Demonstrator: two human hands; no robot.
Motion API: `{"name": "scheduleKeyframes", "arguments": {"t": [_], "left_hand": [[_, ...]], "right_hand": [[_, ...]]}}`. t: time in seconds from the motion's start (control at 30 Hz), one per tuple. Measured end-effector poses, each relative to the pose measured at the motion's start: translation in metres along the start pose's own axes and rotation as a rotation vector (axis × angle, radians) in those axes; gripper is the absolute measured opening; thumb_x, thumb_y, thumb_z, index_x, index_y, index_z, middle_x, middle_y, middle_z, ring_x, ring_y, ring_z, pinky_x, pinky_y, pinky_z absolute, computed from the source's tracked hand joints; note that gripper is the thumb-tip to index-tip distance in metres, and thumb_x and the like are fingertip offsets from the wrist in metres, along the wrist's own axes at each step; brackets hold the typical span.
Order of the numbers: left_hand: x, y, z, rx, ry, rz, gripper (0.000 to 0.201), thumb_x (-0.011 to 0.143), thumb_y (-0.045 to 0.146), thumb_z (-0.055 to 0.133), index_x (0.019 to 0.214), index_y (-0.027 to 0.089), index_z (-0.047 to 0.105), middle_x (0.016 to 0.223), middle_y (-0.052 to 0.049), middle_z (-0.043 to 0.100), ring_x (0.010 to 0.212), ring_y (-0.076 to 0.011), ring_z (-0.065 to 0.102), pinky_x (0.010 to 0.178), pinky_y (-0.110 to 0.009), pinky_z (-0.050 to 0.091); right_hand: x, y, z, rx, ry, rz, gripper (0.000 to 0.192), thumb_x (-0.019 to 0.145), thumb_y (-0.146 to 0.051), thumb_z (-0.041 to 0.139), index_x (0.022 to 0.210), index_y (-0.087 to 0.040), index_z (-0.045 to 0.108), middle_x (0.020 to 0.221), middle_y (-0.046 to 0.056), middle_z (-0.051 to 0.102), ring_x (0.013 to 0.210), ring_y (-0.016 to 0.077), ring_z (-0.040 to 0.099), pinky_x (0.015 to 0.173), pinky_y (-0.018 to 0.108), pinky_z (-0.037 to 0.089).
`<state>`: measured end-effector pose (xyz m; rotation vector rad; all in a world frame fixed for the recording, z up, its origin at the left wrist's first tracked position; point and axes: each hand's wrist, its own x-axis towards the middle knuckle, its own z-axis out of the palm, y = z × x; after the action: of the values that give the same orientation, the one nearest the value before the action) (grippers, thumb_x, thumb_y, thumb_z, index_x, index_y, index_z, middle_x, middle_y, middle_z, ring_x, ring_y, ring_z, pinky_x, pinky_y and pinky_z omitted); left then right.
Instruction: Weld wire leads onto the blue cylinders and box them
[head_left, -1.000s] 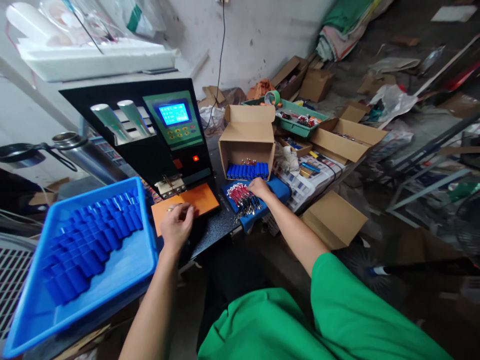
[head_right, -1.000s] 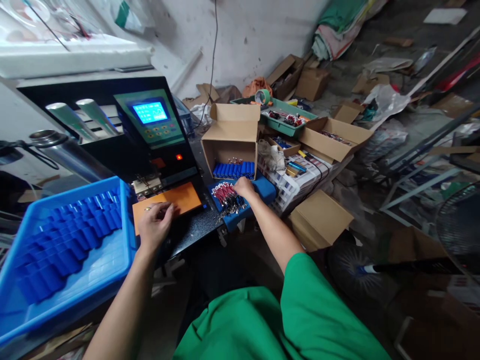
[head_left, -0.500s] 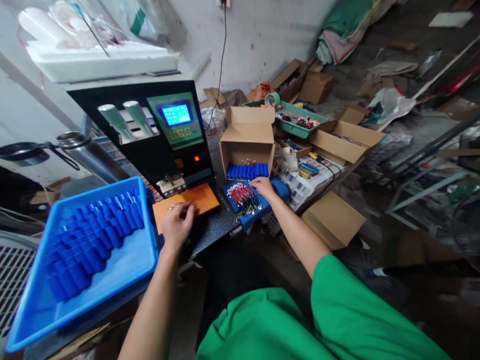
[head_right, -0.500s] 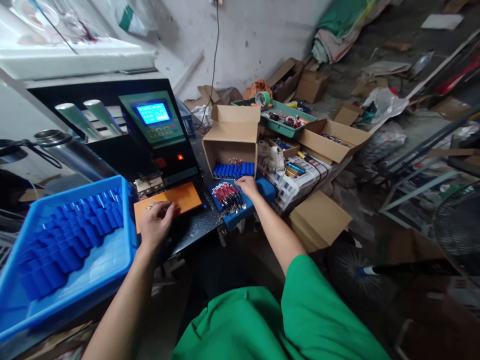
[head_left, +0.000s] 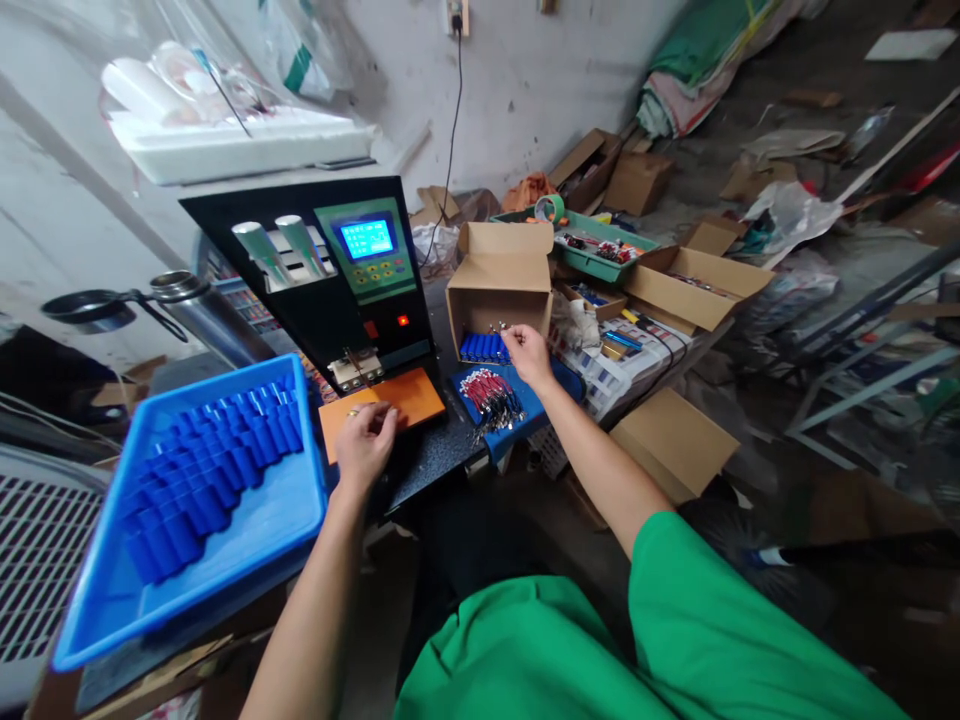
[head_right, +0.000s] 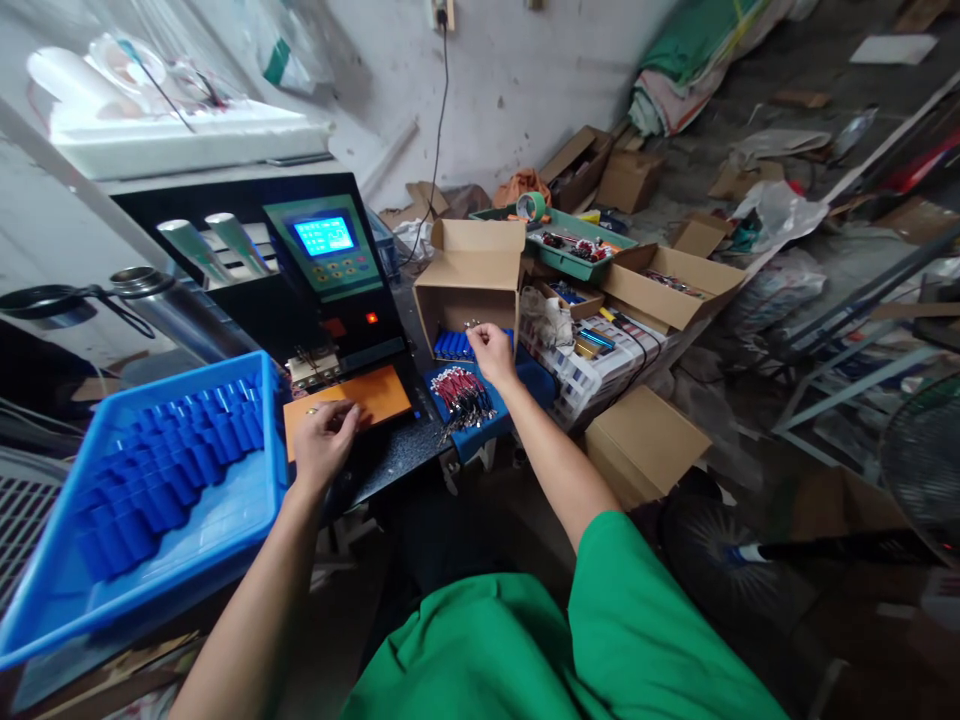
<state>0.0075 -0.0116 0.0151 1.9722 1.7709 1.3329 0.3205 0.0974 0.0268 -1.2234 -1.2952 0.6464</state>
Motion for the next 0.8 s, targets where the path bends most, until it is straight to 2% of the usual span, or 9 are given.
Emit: {"name": "scheduleKeyframes", "arguments": {"t": [0.1,0.23,0.27,0.33,0.43,0.53,0.67,0.73,0.8], "left_hand": [[0.0,0.001,-0.001,-0.006,-0.019,-0.002,0.03,0.087,0.046,0.058,0.092,0.019,0.07,0.082,-0.005,0.065,0.071,-0.0177,0.06,0.069,-0.031,0.047],[-0.002,0.001,-0.002,-0.01,-0.035,-0.015,0.029,0.087,0.045,0.058,0.092,0.019,0.07,0.081,-0.005,0.065,0.071,-0.0174,0.059,0.07,-0.031,0.048],[-0.002,0.0,-0.002,-0.011,-0.037,-0.021,0.029,0.087,0.044,0.058,0.093,0.019,0.07,0.081,-0.005,0.065,0.071,-0.0174,0.059,0.07,-0.031,0.048],[-0.002,-0.002,-0.002,-0.017,-0.038,-0.026,0.03,0.087,0.044,0.058,0.095,0.018,0.071,0.081,-0.005,0.065,0.072,-0.0175,0.06,0.07,-0.031,0.048],[-0.001,-0.004,-0.001,-0.034,-0.03,-0.024,0.03,0.087,0.044,0.06,0.096,0.018,0.072,0.082,-0.005,0.065,0.073,-0.0177,0.061,0.07,-0.032,0.049],[-0.003,-0.002,0.0,-0.105,-0.011,-0.059,0.033,0.086,0.047,0.061,0.096,0.017,0.072,0.084,-0.006,0.068,0.074,-0.0176,0.062,0.073,-0.032,0.051],[-0.013,0.021,0.003,-0.344,0.002,-0.176,0.04,0.083,0.051,0.067,0.102,0.017,0.073,0.096,-0.008,0.074,0.086,-0.0201,0.069,0.083,-0.035,0.054],[-0.02,0.039,0.005,-0.467,-0.026,-0.214,0.04,0.081,0.052,0.07,0.101,0.018,0.074,0.098,-0.009,0.075,0.088,-0.0205,0.07,0.085,-0.035,0.055],[-0.024,0.057,0.007,-0.592,-0.052,-0.277,0.041,0.08,0.053,0.073,0.1,0.017,0.074,0.093,-0.008,0.075,0.079,-0.0183,0.069,0.078,-0.033,0.055]], "right_hand": [[-0.006,-0.006,0.014,-0.16,-0.026,0.058,0.022,0.088,-0.034,0.058,0.079,-0.016,0.066,0.077,0.005,0.07,0.075,0.0173,0.063,0.071,0.025,0.047],[-0.014,-0.007,0.022,-0.484,-0.303,0.155,0.027,0.085,-0.024,0.06,0.059,-0.017,0.063,0.06,0.004,0.065,0.07,0.0199,0.064,0.07,0.027,0.043],[-0.016,-0.007,0.021,-0.529,-0.309,0.166,0.027,0.085,-0.023,0.06,0.059,-0.017,0.064,0.061,0.005,0.066,0.071,0.0205,0.065,0.07,0.027,0.043],[-0.019,-0.007,0.018,-0.545,-0.229,0.174,0.025,0.086,-0.023,0.059,0.063,-0.016,0.066,0.069,0.008,0.07,0.076,0.0212,0.067,0.072,0.028,0.044],[-0.021,-0.009,0.013,-0.41,-0.085,0.156,0.023,0.088,-0.026,0.057,0.069,-0.016,0.066,0.077,0.009,0.072,0.078,0.0203,0.067,0.075,0.028,0.046],[-0.026,-0.018,0.015,-0.111,-0.021,0.156,0.025,0.089,-0.037,0.059,0.074,-0.018,0.061,0.067,0.003,0.064,0.066,0.0159,0.06,0.067,0.026,0.046],[-0.046,-0.043,0.033,0.337,-0.115,0.177,0.039,0.082,-0.058,0.068,0.078,-0.021,0.055,0.053,-0.007,0.045,0.045,0.0088,0.039,0.046,0.022,0.033],[-0.062,-0.058,0.045,0.481,-0.192,0.171,0.043,0.078,-0.061,0.072,0.081,-0.022,0.055,0.053,-0.009,0.044,0.044,0.0069,0.035,0.043,0.02,0.029],[-0.078,-0.073,0.057,0.558,-0.248,0.156,0.045,0.076,-0.062,0.074,0.082,-0.022,0.055,0.054,-0.009,0.044,0.044,0.0061,0.035,0.042,0.019,0.028]]}}
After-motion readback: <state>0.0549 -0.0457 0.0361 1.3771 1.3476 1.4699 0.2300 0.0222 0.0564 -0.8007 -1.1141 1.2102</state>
